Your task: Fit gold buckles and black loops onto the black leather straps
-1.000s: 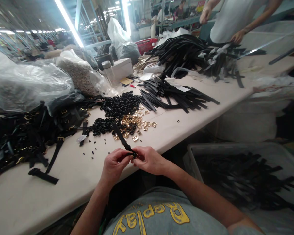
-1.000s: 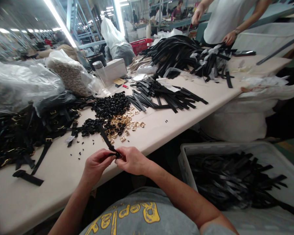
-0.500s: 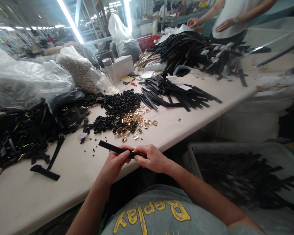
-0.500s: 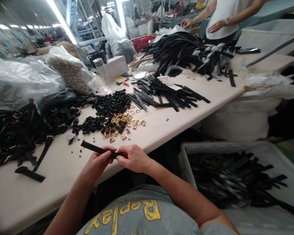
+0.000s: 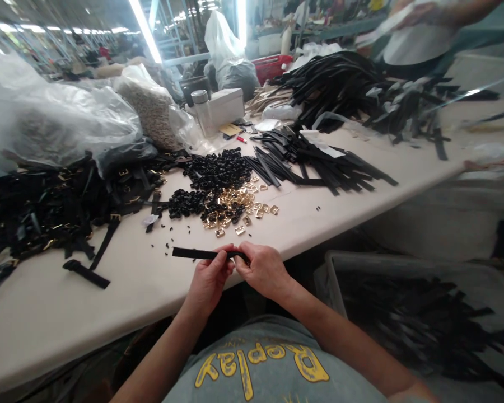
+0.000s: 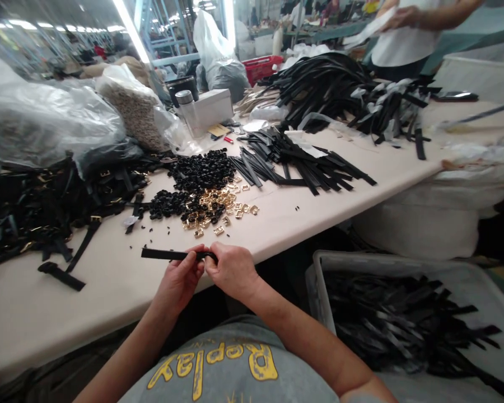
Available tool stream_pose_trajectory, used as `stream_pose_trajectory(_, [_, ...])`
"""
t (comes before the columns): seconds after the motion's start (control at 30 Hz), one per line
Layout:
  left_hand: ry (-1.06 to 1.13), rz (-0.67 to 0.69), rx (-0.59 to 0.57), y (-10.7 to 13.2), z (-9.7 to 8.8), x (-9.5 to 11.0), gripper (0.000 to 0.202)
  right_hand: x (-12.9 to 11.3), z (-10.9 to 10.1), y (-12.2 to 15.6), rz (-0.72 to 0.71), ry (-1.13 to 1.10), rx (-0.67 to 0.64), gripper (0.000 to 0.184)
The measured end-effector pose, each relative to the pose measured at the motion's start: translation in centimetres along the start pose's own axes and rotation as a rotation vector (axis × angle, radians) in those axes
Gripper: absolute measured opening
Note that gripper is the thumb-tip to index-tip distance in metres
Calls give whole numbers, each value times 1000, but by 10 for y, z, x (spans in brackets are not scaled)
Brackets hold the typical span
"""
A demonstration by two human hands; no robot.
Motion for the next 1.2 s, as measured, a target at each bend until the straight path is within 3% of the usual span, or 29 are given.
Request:
stream_pose_trajectory(0.1, [-68,80,-24,11,6,4,34,-3,9,3,-44,-195,-83,14])
stream_pose_trajectory(0.27, [-38,56,-134,24,14,-4,42,0,34,13,-17,-600,-305,20])
stream_pose_trajectory(0.4, [2,58,-209,32,13,-10,50,-9,40,18,-38,-637,-358,26])
stream_pose_trajectory(0.57, [-18,70,-198,42,1,-14,58,-28,50,28,-30,-671,-467,32])
stream_pose_trajectory(0.73, [-77,165,-143,57,-15,6,43,-41,62,31,-82,-617,-518,34])
stream_pose_trajectory(0.8, [-104,239,-37,62,-33,22,34,-46,68,29,-117,-572,-536,31])
stream_pose_trajectory(0.87, [-117,307,131,67,-64,36,31,-47,70,24,-143,-519,-517,29])
stream_pose_trajectory(1.03, [-70,463,625,101,-175,51,39,-29,52,5,-135,-436,-325,29])
stream_pose_trajectory(1.2, [-350,549,937,164,-261,66,38,0,32,-4,-75,-391,-206,27])
Point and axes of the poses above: each hand's wrist, its own y-axis away from the middle knuckle, its own z-axis out of the palm, x = y × z, the point moved 10 cm from there along -y, towards the middle knuckle
